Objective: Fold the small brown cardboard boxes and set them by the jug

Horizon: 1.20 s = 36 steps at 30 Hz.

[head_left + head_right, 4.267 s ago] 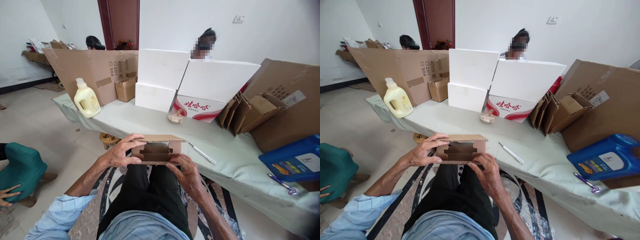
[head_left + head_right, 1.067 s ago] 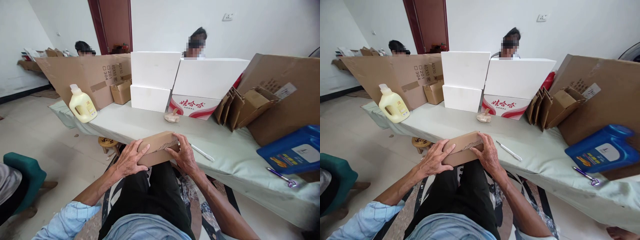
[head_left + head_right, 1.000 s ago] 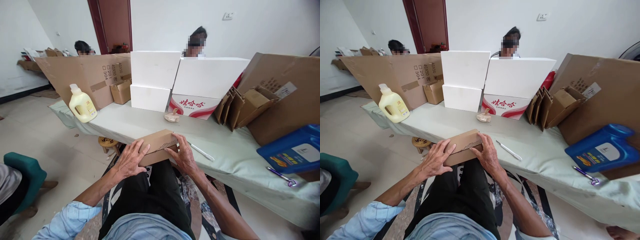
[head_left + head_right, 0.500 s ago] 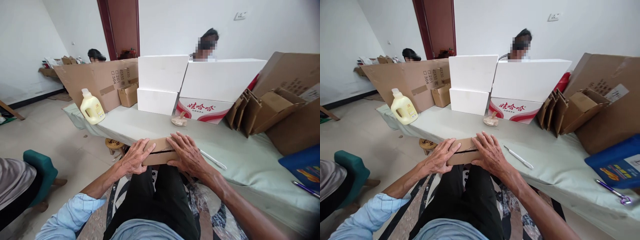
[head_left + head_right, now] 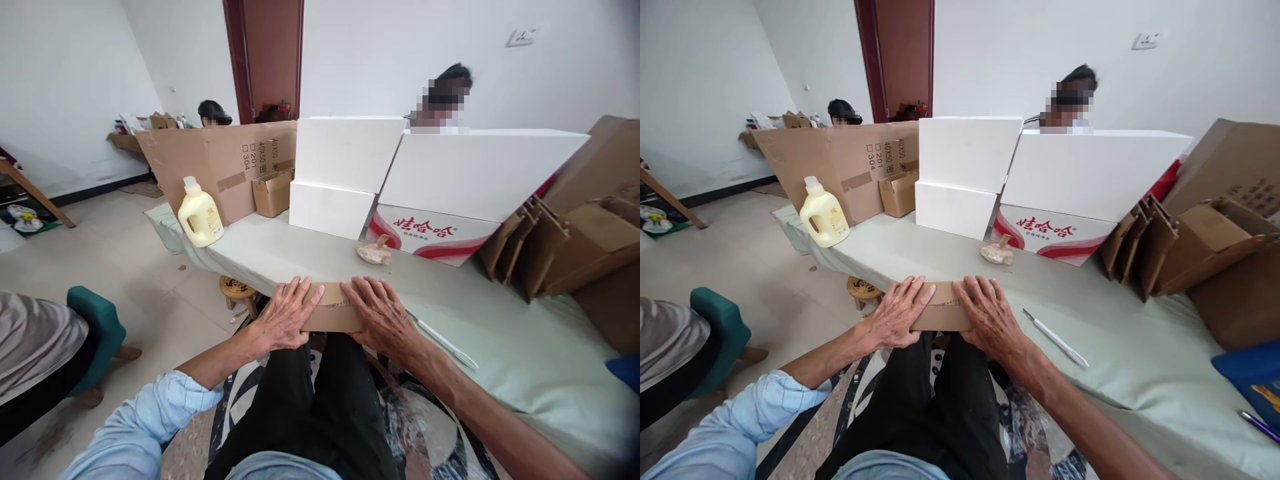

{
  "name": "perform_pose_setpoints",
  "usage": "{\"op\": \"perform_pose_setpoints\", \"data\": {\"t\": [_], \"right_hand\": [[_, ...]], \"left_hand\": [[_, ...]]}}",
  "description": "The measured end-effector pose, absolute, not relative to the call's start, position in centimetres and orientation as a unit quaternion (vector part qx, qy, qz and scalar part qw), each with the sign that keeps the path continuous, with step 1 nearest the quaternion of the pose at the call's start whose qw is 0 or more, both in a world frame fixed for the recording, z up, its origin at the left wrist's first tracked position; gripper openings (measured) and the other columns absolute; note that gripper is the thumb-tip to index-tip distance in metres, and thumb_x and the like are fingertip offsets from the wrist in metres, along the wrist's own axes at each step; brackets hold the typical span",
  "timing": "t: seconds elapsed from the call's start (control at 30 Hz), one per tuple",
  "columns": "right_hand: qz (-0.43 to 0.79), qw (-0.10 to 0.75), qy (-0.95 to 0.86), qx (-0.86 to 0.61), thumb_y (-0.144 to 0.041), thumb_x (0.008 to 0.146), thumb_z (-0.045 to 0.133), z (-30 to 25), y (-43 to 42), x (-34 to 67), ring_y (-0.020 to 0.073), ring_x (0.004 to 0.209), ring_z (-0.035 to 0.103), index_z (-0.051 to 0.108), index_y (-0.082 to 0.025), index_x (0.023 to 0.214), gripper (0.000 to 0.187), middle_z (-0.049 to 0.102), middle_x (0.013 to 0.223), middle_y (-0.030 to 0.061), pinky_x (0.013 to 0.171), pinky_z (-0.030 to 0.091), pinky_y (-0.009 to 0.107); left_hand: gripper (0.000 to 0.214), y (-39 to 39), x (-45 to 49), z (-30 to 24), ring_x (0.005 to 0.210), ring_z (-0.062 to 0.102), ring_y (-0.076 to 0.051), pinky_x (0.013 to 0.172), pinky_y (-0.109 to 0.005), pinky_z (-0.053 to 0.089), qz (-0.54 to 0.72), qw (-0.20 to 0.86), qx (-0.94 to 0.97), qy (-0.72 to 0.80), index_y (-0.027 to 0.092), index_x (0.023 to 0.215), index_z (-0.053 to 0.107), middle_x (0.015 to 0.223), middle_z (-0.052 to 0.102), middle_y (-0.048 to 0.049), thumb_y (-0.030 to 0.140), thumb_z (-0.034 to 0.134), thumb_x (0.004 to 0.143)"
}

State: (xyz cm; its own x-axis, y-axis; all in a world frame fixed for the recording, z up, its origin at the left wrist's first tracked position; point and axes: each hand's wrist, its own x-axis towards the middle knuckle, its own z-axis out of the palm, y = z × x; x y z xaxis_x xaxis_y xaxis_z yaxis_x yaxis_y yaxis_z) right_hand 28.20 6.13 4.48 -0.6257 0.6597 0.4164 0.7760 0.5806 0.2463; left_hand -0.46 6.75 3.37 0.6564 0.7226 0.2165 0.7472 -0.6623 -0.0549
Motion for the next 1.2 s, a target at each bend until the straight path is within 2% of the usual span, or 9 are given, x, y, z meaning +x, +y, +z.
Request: {"op": "perform_pose_setpoints", "data": {"t": [0.23, 0.4, 0.53, 0.63, 0.7, 0.8, 0.93, 1.07, 1.2], "right_hand": [[-0.208, 0.132, -0.879, -0.408, -0.029, 0.073, 0.078, 5.3, 7.8, 29.0, 0.0468, 0.134, 0.052, 0.045, -0.009, 0.161, 0.096, 0.056, 0.149, 0.0276, 0.114, 0.043, 0.065], [-0.174, 0.138, -0.886, -0.408, -0.030, 0.075, 0.077, 6.0, 9.2, 29.2, 0.0426, 0.126, 0.057, 0.048, -0.015, 0.156, 0.088, 0.061, 0.139, 0.0236, 0.102, 0.051, 0.055], [-0.159, 0.178, -0.889, -0.391, -0.042, 0.088, 0.077, 7.1, 10.5, 29.4, 0.0431, 0.127, 0.059, 0.045, -0.019, 0.160, 0.081, 0.060, 0.143, 0.0225, 0.099, 0.054, 0.056], [-0.163, 0.266, -0.866, -0.390, -0.046, 0.103, 0.069, 8.2, 10.8, 30.4, 0.0454, 0.138, 0.055, 0.040, -0.022, 0.166, 0.073, 0.051, 0.158, 0.0235, 0.106, 0.052, 0.060], [-0.160, 0.320, -0.839, -0.410, -0.044, 0.108, 0.064, 8.4, 10.8, 31.7, 0.0442, 0.138, 0.057, 0.042, -0.025, 0.166, 0.065, 0.052, 0.159, 0.0213, 0.110, 0.051, 0.062], [-0.143, 0.349, -0.815, -0.440, -0.044, 0.110, 0.061, 6.7, 10.3, 34.0, 0.0401, 0.127, 0.066, 0.051, -0.027, 0.160, 0.054, 0.062, 0.147, 0.0182, 0.106, 0.055, 0.058], [-0.103, 0.327, -0.803, -0.487, -0.050, 0.112, 0.055, 1.9, 9.3, 37.0, 0.0385, 0.119, 0.070, 0.058, -0.027, 0.151, 0.045, 0.065, 0.141, 0.0167, 0.098, 0.059, 0.055], [-0.076, 0.338, -0.775, -0.528, -0.056, 0.111, 0.054, -2.5, 7.9, 40.0, 0.0399, 0.119, 0.070, 0.063, -0.027, 0.145, 0.046, 0.066, 0.139, 0.0149, 0.099, 0.059, 0.057], [-0.082, 0.362, -0.740, -0.561, -0.058, 0.109, 0.055, -5.2, 6.8, 42.8, 0.0425, 0.116, 0.071, 0.065, -0.027, 0.139, 0.044, 0.069, 0.135, 0.0135, 0.103, 0.057, 0.065]], "left_hand": [[0.112, 9.0, 0.9, 4.7, 0.151, 0.043, -0.050, 0.120, -0.065, 0.035, -0.075, 0.074, -0.913, -0.395, 0.017, 0.176, 0.014, 0.170, 0.039, -0.0308, 0.054, 0.076, 0.091], [0.120, 10.4, 2.4, 6.2, 0.158, 0.032, -0.054, 0.120, -0.070, 0.032, -0.045, 0.049, -0.911, -0.407, 0.020, 0.177, 0.011, 0.174, 0.032, -0.0307, 0.057, 0.081, 0.087], [0.118, 11.9, 3.0, 8.2, 0.146, 0.046, -0.048, 0.114, -0.066, 0.040, -0.027, 0.007, -0.912, -0.408, 0.019, 0.176, 0.011, 0.164, 0.044, -0.0285, 0.054, 0.080, 0.086], [0.118, 14.4, 1.5, 10.6, 0.134, 0.053, -0.043, 0.110, -0.064, 0.044, -0.050, -0.013, -0.902, -0.429, 0.023, 0.175, 0.014, 0.152, 0.052, -0.0225, 0.062, 0.078, 0.084], [0.117, 17.0, -0.5, 12.2, 0.133, 0.053, -0.043, 0.110, -0.064, 0.044, -0.082, 0.004, -0.876, -0.475, 0.024, 0.175, 0.015, 0.151, 0.052, -0.0214, 0.065, 0.077, 0.084], [0.120, 22.1, -4.0, 14.0, 0.135, 0.051, -0.047, 0.110, -0.066, 0.044, -0.097, 0.050, -0.817, -0.566, 0.020, 0.175, 0.015, 0.153, 0.050, -0.0254, 0.063, 0.079, 0.084], [0.111, 29.7, -7.5, 14.5, 0.141, 0.049, -0.052, 0.111, -0.070, 0.042, -0.051, 0.062, -0.747, -0.659, 0.021, 0.173, 0.023, 0.158, 0.048, -0.0294, 0.063, 0.077, 0.086], [0.091, 35.5, -9.4, 13.9, 0.146, 0.046, -0.051, 0.114, -0.071, 0.039, -0.019, 0.045, -0.714, -0.698, 0.026, 0.165, 0.039, 0.158, 0.051, -0.0268, 0.067, 0.071, 0.090], [0.093, 38.7, -10.6, 13.8, 0.147, 0.045, -0.051, 0.117, -0.070, 0.038, -0.014, 0.046, -0.723, -0.690, 0.028, 0.165, 0.040, 0.158, 0.051, -0.0245, 0.073, 0.068, 0.088]]}}
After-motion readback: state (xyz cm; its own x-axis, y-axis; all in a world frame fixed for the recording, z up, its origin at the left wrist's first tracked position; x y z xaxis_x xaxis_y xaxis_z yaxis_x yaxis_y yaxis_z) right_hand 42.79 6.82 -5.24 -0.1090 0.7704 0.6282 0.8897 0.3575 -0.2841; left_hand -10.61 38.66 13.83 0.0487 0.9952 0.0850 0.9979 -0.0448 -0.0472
